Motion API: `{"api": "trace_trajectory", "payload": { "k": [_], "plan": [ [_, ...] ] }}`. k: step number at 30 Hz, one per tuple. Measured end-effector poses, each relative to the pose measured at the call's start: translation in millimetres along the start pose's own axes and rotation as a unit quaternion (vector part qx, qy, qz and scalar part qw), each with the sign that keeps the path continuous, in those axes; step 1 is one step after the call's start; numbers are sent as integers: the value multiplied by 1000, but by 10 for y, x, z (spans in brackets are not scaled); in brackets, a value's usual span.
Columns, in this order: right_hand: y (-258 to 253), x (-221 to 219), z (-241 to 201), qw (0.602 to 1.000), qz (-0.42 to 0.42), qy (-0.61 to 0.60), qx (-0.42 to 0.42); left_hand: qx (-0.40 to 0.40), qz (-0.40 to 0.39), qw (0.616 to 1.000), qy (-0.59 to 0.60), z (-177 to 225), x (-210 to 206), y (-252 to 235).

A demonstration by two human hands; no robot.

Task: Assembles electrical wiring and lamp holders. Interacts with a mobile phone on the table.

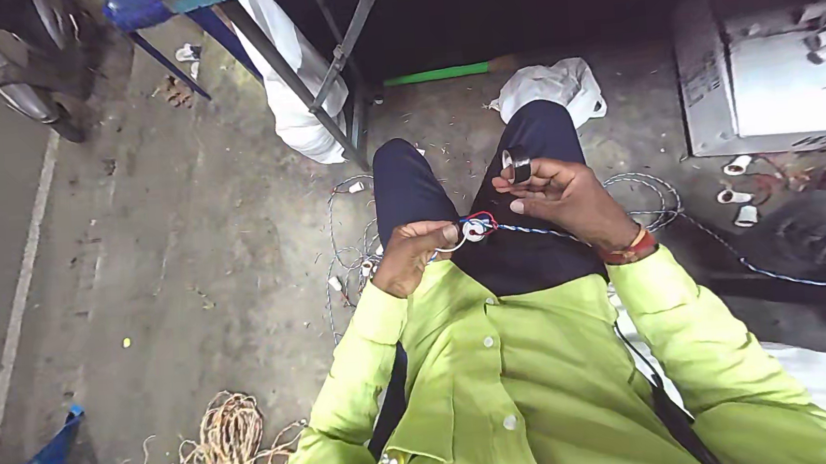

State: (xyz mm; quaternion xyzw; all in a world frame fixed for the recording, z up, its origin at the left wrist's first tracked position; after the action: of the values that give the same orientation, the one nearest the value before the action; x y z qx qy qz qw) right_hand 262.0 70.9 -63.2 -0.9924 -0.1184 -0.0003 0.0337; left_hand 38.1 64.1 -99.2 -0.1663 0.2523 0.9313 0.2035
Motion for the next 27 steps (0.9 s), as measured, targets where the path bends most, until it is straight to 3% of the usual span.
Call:
{"api": "trace_trajectory", "payload": {
  "k": [5,8,14,18,22,27],
  "plan": [
    [86,-180,154,991,-76,79,-80,14,32,999,1,6,75,-30],
    [97,-218,159,986,-62,109,-109,11,32,999,6,3,133,-34],
    [105,-129,120,980,-8,183,-78,-34,36,999,21,125,264,-21],
    [142,-109,-14,989,13,135,-59,-82,-19,984,-155,301,355,79],
    [214,-344,-264,995,-24,97,19,-58,-33,934,-350,333,385,156],
    [258,-684,-228,991,-63,109,43,-96,-134,919,-359,220,-34,87]
  ]
}}
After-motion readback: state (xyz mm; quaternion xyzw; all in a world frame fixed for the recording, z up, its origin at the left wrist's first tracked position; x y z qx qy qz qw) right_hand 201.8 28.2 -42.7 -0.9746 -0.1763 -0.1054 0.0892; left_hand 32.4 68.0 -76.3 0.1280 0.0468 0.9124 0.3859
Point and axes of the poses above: each hand's wrist, its own y-axis away from the middle knuckle, its own x-axis out of the back of the hand, z = x × y, the point moved 9 cm from there along -y, towards the middle knuckle, and after that the axes turned 3 degrees about -z, right-handed, at the moved point
